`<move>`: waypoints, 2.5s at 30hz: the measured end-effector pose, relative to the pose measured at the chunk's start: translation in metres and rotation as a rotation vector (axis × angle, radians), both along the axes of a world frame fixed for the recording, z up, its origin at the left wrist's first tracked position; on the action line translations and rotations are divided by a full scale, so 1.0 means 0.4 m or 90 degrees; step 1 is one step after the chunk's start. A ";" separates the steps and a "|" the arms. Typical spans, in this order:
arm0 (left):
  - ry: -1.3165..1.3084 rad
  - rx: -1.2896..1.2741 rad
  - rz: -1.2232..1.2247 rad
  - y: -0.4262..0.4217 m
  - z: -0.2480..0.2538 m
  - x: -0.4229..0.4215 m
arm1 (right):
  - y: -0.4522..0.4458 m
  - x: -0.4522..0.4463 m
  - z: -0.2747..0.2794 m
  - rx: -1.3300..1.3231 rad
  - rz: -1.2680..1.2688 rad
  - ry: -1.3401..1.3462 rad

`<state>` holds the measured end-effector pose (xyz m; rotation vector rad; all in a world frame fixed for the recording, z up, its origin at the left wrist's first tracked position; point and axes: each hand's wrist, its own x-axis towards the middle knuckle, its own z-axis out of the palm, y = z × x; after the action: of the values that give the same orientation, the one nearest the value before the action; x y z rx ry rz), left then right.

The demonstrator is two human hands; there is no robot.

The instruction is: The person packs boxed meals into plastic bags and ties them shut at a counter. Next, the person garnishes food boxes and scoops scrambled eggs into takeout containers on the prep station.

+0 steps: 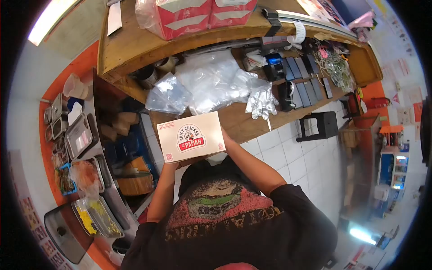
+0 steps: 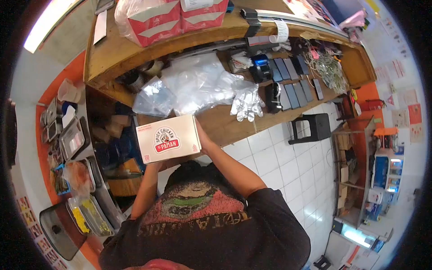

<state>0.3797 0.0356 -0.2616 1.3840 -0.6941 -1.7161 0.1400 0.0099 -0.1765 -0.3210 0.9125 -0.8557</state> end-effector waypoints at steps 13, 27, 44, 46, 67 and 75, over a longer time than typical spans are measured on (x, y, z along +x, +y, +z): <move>-0.154 0.151 0.441 0.236 0.004 -0.066 | -0.089 -0.218 -0.051 -0.069 0.269 0.251; -0.531 -0.232 0.011 -0.205 0.118 -0.745 | -0.351 -0.698 -0.093 -0.215 0.011 0.391; -0.768 -0.410 -0.091 -0.278 0.266 -0.800 | -0.233 -0.523 0.017 0.173 0.054 -0.121; -0.720 -0.531 -0.191 -0.217 0.315 -0.836 | -0.239 -0.522 0.013 0.133 -0.011 -0.112; -0.047 -0.227 -0.155 -0.193 0.321 -0.946 | -0.103 -0.971 0.424 -0.258 0.036 0.001; 0.061 0.053 -0.024 -0.196 0.289 -0.903 | -0.132 -1.186 0.514 -0.356 -0.108 0.181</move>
<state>0.0186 -0.0430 -0.1462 1.3427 -0.6045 -1.8461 -0.3346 -0.0430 0.0292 -0.8762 0.9578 -1.2409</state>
